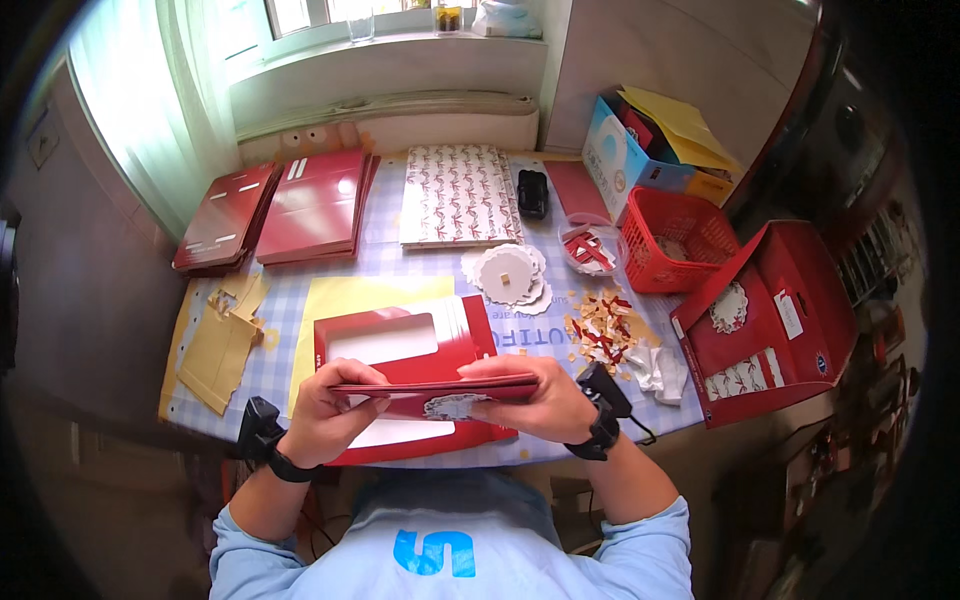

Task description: Assembling decorative red folders with white paper inserts and lace-patterned cutouts.

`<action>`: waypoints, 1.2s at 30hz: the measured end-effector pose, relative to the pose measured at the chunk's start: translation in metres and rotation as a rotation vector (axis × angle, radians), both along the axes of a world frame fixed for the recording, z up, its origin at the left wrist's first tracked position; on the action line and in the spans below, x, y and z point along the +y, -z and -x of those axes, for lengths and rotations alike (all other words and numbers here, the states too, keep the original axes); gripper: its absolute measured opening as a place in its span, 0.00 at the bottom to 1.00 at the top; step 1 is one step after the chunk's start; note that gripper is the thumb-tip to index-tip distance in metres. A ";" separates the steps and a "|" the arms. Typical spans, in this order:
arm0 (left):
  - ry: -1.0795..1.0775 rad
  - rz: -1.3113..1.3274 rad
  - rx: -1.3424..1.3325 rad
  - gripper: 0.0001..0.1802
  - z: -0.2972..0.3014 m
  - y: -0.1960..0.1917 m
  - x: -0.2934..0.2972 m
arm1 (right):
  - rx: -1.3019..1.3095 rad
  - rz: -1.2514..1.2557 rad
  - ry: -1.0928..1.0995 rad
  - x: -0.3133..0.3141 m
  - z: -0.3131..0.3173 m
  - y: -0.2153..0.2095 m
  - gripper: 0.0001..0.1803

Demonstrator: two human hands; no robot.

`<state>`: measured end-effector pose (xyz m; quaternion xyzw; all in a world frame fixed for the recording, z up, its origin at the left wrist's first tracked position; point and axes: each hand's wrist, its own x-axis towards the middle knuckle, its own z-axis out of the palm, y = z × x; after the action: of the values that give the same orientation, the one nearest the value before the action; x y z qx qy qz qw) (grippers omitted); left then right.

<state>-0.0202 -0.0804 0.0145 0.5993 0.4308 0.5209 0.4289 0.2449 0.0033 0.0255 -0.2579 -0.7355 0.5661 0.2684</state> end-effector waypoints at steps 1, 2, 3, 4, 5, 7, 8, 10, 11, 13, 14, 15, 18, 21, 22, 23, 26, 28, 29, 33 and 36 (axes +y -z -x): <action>0.034 0.027 -0.060 0.09 0.000 -0.004 0.000 | 0.012 0.003 0.002 -0.002 -0.002 -0.002 0.20; 0.032 0.029 -0.062 0.09 0.001 -0.003 0.000 | 0.010 0.006 0.000 -0.002 -0.004 -0.002 0.20; 0.085 0.023 -0.056 0.11 0.002 -0.002 0.000 | 0.022 0.003 -0.038 -0.003 -0.005 0.000 0.20; 0.139 0.015 -0.051 0.14 0.003 -0.001 0.001 | 0.033 -0.002 -0.075 -0.004 -0.008 0.002 0.21; 0.139 0.016 -0.053 0.14 0.001 -0.003 0.002 | 0.024 0.073 -0.065 -0.009 -0.012 0.009 0.20; 0.175 0.071 -0.143 0.24 -0.004 -0.010 0.004 | -0.005 -0.024 0.024 -0.021 -0.017 0.000 0.20; 0.174 0.074 -0.145 0.24 -0.001 -0.011 0.007 | -0.033 -0.123 0.113 -0.027 -0.021 -0.002 0.19; 0.013 -0.168 0.612 0.35 0.012 -0.013 0.013 | 0.141 0.029 0.421 -0.036 -0.030 0.001 0.16; -0.024 -0.144 0.781 0.37 0.015 -0.010 0.012 | 0.163 0.015 0.541 -0.036 -0.035 -0.003 0.15; -0.013 -0.180 0.917 0.36 0.014 -0.001 0.011 | 0.206 0.019 0.687 -0.032 -0.049 -0.004 0.15; -0.002 -0.218 1.052 0.35 0.013 0.004 0.012 | 0.228 0.038 0.711 -0.029 -0.056 -0.001 0.15; -0.013 -0.187 1.034 0.33 0.012 0.009 0.013 | 0.245 0.105 0.730 -0.029 -0.061 0.002 0.16; 0.066 -0.115 0.942 0.31 0.012 0.011 0.014 | 0.234 0.185 0.772 -0.034 -0.068 0.007 0.17; 0.067 -0.183 0.892 0.30 0.006 0.009 0.005 | 0.256 0.251 0.738 -0.041 -0.067 0.014 0.19; 0.081 -0.196 0.893 0.31 0.004 0.007 0.001 | 0.279 0.285 0.709 -0.045 -0.062 0.015 0.19; 0.106 -0.155 0.895 0.30 0.001 0.000 -0.003 | 0.324 0.356 0.666 -0.048 -0.058 0.017 0.20; 0.221 -0.136 0.783 0.31 -0.002 -0.005 -0.010 | 0.375 0.512 0.524 -0.060 -0.048 0.020 0.21; 0.259 -0.120 0.739 0.31 0.000 -0.002 -0.014 | 0.367 0.546 0.497 -0.063 -0.048 0.022 0.21; 0.277 -0.104 0.729 0.32 0.001 -0.002 -0.016 | 0.336 0.532 0.476 -0.062 -0.050 0.021 0.20; 0.251 -0.136 0.576 0.30 -0.001 0.004 -0.027 | 0.213 0.487 0.431 -0.060 -0.057 0.014 0.19; 0.257 -0.266 0.622 0.28 -0.003 0.009 -0.029 | 0.169 0.476 0.381 -0.056 -0.055 0.009 0.19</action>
<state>-0.0174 -0.1096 0.0060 0.8290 0.3902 0.3068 0.2576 0.2994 -0.0523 0.0165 -0.3985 -0.4961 0.6812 0.3619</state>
